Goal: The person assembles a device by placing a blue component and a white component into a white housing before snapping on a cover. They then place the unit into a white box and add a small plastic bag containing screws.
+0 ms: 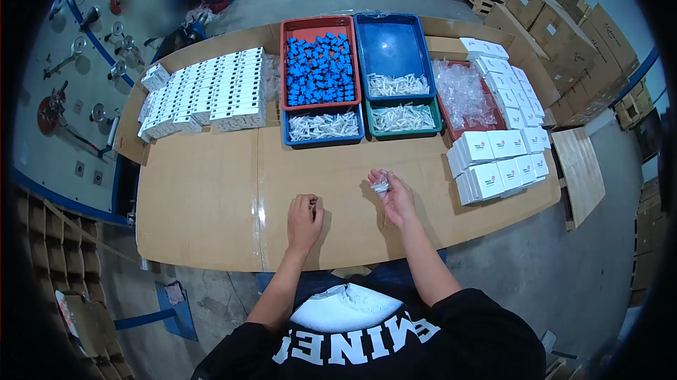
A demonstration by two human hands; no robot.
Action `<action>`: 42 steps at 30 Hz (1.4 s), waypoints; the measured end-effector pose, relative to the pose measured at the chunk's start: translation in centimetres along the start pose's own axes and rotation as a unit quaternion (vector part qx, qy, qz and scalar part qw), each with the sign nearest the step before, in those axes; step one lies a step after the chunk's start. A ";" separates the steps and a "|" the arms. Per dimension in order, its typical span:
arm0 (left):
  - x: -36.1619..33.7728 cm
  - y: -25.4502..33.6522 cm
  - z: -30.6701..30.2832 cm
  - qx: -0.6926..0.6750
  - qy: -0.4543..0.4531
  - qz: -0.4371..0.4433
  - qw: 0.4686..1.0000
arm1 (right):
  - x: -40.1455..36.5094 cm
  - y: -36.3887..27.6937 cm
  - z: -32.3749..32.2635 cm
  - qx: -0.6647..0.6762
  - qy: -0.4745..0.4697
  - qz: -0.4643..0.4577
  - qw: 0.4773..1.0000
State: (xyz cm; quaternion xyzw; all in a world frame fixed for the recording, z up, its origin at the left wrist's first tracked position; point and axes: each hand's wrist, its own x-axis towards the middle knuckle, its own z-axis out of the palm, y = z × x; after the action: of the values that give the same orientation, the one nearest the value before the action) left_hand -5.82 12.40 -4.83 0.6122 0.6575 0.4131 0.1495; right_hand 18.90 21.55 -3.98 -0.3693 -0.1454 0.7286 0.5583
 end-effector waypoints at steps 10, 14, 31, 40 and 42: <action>0.1 0.1 -0.2 0.005 -0.005 0.005 1.000 | 1.1 -3.1 -0.9 -0.064 -0.070 0.026 0.995; 0.2 -0.2 -0.2 0.010 -0.003 0.011 1.000 | 4.8 -5.3 -1.1 -0.091 -0.062 0.014 0.994; 0.2 -0.2 -0.4 0.012 0.013 0.004 1.000 | 27.5 -21.3 9.2 -0.583 -0.005 0.018 0.812; 0.3 -0.1 -0.6 0.033 0.011 0.013 0.999 | 30.5 -24.3 12.5 -0.846 -0.003 -0.260 0.466; 0.4 -0.2 -0.4 0.032 0.011 0.010 0.999 | 30.7 -24.7 13.1 -0.823 -0.034 -0.240 0.514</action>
State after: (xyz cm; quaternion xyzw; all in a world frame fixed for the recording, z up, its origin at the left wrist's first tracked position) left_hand -6.30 12.62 -4.63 0.6182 0.6660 0.4004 0.1185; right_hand 23.97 60.68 8.83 -0.5899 -0.7815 0.1336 0.1529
